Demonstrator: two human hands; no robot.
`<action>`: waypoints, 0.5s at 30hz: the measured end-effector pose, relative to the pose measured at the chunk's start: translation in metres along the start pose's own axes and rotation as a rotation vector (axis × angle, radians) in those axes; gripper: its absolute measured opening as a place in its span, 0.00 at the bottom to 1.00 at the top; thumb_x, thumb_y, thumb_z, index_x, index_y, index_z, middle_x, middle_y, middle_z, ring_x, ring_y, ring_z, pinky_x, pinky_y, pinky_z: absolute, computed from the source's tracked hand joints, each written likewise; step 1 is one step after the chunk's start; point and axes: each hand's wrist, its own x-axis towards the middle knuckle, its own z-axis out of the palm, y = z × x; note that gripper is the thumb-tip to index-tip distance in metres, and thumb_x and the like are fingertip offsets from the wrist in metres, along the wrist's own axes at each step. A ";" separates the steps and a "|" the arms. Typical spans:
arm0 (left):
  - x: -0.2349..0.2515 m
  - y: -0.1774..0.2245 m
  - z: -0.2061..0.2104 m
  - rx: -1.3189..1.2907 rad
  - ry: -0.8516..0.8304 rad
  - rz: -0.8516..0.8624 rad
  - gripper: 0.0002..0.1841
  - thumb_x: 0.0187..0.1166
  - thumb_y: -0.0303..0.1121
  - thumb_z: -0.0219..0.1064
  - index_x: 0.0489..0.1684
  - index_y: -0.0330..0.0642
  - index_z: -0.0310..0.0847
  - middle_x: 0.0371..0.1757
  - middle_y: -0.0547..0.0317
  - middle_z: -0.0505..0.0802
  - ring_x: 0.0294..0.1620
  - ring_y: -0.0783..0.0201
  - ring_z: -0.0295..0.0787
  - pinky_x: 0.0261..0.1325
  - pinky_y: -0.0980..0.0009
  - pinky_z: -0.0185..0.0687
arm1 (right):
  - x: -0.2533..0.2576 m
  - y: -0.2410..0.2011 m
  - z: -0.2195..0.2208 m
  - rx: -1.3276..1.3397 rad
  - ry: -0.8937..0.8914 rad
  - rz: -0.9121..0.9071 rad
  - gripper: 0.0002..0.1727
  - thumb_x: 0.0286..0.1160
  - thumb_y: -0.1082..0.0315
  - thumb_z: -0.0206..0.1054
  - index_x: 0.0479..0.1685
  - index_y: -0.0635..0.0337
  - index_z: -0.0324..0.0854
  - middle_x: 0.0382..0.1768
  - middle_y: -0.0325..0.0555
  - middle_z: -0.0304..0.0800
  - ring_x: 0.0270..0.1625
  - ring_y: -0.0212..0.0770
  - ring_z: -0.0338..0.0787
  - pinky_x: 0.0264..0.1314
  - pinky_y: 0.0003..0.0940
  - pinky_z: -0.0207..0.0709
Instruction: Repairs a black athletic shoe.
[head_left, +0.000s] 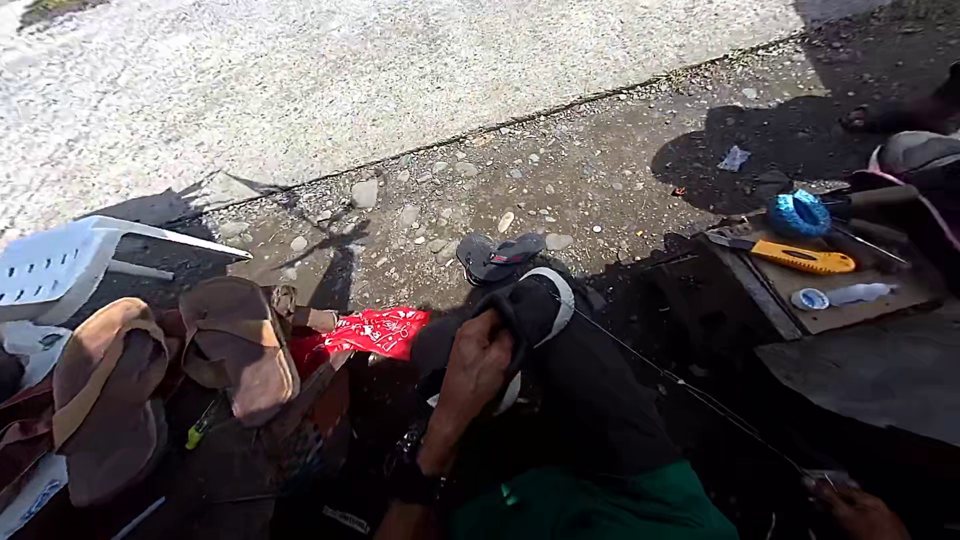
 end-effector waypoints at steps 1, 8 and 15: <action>-0.002 -0.002 0.001 -0.003 -0.005 -0.006 0.08 0.78 0.23 0.61 0.39 0.37 0.89 0.36 0.65 0.93 0.41 0.79 0.89 0.50 0.77 0.86 | -0.006 0.007 0.002 -0.056 -0.027 0.101 0.27 0.90 0.55 0.58 0.64 0.76 0.81 0.61 0.72 0.86 0.62 0.66 0.86 0.71 0.64 0.72; -0.003 -0.005 0.007 -0.079 -0.006 -0.028 0.09 0.78 0.21 0.61 0.39 0.39 0.89 0.36 0.67 0.94 0.41 0.78 0.90 0.49 0.78 0.87 | -0.013 -0.097 0.021 0.019 0.068 -0.416 0.17 0.83 0.63 0.66 0.63 0.65 0.86 0.47 0.60 0.93 0.44 0.56 0.91 0.52 0.60 0.83; -0.002 -0.007 0.012 -0.125 0.012 0.019 0.10 0.77 0.20 0.60 0.41 0.39 0.89 0.38 0.66 0.94 0.42 0.76 0.91 0.50 0.77 0.88 | -0.102 -0.327 0.066 0.482 -0.109 -1.251 0.21 0.82 0.59 0.70 0.63 0.66 0.84 0.59 0.46 0.93 0.60 0.31 0.91 0.64 0.28 0.85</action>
